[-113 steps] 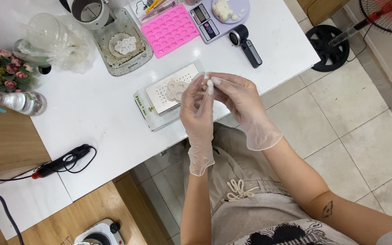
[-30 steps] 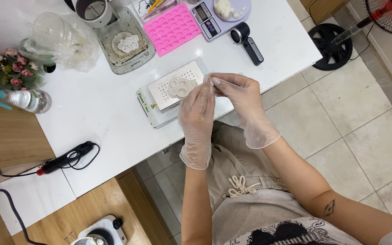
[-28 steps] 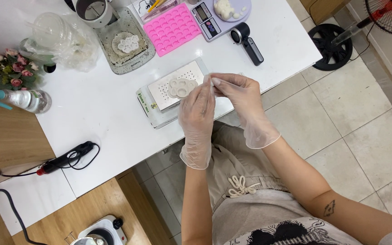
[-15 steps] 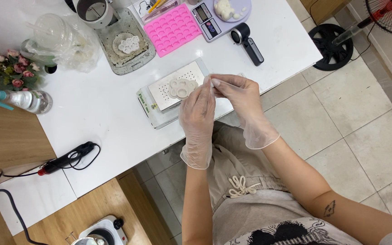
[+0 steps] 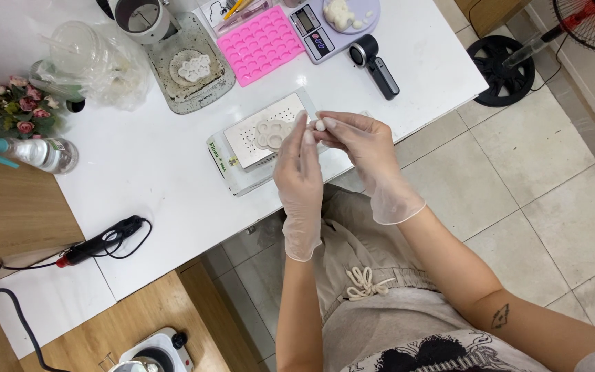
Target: Preparing small wax decorative pieces by hand using a mold.
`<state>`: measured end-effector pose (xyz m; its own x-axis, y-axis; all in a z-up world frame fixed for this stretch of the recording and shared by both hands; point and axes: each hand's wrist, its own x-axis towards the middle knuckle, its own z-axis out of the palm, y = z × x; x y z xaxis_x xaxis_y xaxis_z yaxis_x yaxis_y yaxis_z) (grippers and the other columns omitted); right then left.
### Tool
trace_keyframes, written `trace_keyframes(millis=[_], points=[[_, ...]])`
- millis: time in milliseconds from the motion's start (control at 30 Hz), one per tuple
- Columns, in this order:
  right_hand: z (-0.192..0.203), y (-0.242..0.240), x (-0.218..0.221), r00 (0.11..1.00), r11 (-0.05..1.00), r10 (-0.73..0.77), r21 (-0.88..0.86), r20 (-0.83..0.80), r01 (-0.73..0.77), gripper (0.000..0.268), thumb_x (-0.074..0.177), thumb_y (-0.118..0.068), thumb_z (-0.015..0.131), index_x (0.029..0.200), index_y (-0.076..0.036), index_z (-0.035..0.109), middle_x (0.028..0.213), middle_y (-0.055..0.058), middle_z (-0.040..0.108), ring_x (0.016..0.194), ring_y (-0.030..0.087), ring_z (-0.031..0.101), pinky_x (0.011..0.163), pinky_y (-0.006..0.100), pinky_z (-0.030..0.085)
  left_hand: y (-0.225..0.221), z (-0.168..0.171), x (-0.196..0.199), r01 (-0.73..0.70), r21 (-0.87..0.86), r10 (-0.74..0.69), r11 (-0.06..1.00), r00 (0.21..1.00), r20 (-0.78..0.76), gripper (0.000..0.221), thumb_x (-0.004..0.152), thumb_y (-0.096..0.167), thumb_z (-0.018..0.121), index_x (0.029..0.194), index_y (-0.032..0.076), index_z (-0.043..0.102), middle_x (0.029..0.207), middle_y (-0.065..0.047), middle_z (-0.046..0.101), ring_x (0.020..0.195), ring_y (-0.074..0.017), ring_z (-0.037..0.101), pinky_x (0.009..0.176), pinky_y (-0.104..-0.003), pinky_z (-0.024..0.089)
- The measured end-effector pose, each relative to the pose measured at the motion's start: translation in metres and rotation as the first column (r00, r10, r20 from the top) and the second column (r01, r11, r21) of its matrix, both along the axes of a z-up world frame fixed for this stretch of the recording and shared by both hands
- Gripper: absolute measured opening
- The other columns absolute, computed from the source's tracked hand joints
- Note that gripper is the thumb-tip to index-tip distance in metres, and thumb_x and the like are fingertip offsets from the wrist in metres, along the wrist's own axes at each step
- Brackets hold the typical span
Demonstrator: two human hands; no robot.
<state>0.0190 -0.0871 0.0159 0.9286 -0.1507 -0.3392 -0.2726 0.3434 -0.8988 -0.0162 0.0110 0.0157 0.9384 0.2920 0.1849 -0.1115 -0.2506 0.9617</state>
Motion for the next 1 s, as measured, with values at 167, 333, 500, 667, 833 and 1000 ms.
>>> trace_keyframes(millis=[167,333,500,667,833,1000], points=[[-0.001,-0.006,0.002,0.998,0.981,0.044,0.19,-0.035,-0.037,0.033,0.086,-0.003,0.074,0.117,0.008,0.07,0.096,0.019,0.078,0.086,0.022,0.079,0.083,0.029,0.064,0.001,0.005,0.006,-0.02,-0.365,-0.081,0.931,0.962,-0.26,0.058,0.107,0.043,0.031,0.14,0.004,0.059,0.13,-0.023,0.067,0.115,-0.0318,0.066,0.095,-0.04,0.052],[-0.019,-0.013,0.003,0.997,0.984,0.074,0.163,0.018,-0.076,0.048,0.076,0.006,0.081,0.121,0.01,0.066,0.103,0.02,0.075,0.095,0.025,0.077,0.09,0.032,0.062,0.003,0.009,0.006,-0.017,-0.395,-0.103,0.919,0.955,-0.28,0.063,0.106,0.046,0.028,0.139,0.003,0.059,0.123,-0.023,0.069,0.11,-0.0342,0.07,0.097,-0.043,0.051],[-0.036,-0.025,0.013,0.999,0.996,0.015,-0.09,0.049,-0.01,0.039,0.074,-0.001,0.088,0.11,0.003,0.074,0.097,0.017,0.077,0.087,0.016,0.076,0.083,0.027,0.062,0.013,0.002,0.004,-0.017,-0.242,-0.088,0.97,0.905,-0.416,0.07,0.104,0.053,0.024,0.138,0.003,0.059,0.121,-0.022,0.07,0.111,-0.0341,0.07,0.097,-0.041,0.05],[-0.046,-0.062,0.052,0.999,0.981,-0.048,-0.185,0.02,0.051,0.04,0.072,-0.004,0.088,0.11,-0.002,0.076,0.095,0.014,0.078,0.085,0.016,0.076,0.079,0.025,0.062,0.044,-0.029,0.001,0.142,0.228,-0.068,0.963,0.95,-0.305,0.044,0.108,0.024,0.037,0.143,0.001,0.051,0.121,-0.013,0.065,0.113,-0.0271,0.065,0.096,-0.038,0.051],[-0.045,-0.113,0.127,0.994,0.945,-0.055,-0.326,-0.091,0.022,0.038,0.084,-0.017,0.075,0.12,-0.006,0.074,0.105,0.009,0.077,0.098,0.013,0.07,0.097,0.024,0.055,0.072,-0.081,0.027,0.08,0.72,0.021,0.689,0.991,-0.13,0.071,0.087,0.023,0.071,0.149,0.002,0.043,0.133,-0.018,0.061,0.113,-0.0327,0.064,0.091,-0.041,0.052],[-0.138,-0.159,0.214,0.986,0.914,-0.117,-0.401,-0.117,0.061,0.041,0.087,-0.009,0.074,0.127,-0.005,0.066,0.105,0.006,0.075,0.096,0.011,0.072,0.091,0.023,0.058,0.082,-0.146,0.034,0.121,0.888,0.015,0.444,0.99,-0.143,0.104,0.078,0.057,0.075,0.156,0.005,0.029,0.155,-0.018,0.043,0.142,-0.0306,0.045,0.115,-0.05,0.039]])
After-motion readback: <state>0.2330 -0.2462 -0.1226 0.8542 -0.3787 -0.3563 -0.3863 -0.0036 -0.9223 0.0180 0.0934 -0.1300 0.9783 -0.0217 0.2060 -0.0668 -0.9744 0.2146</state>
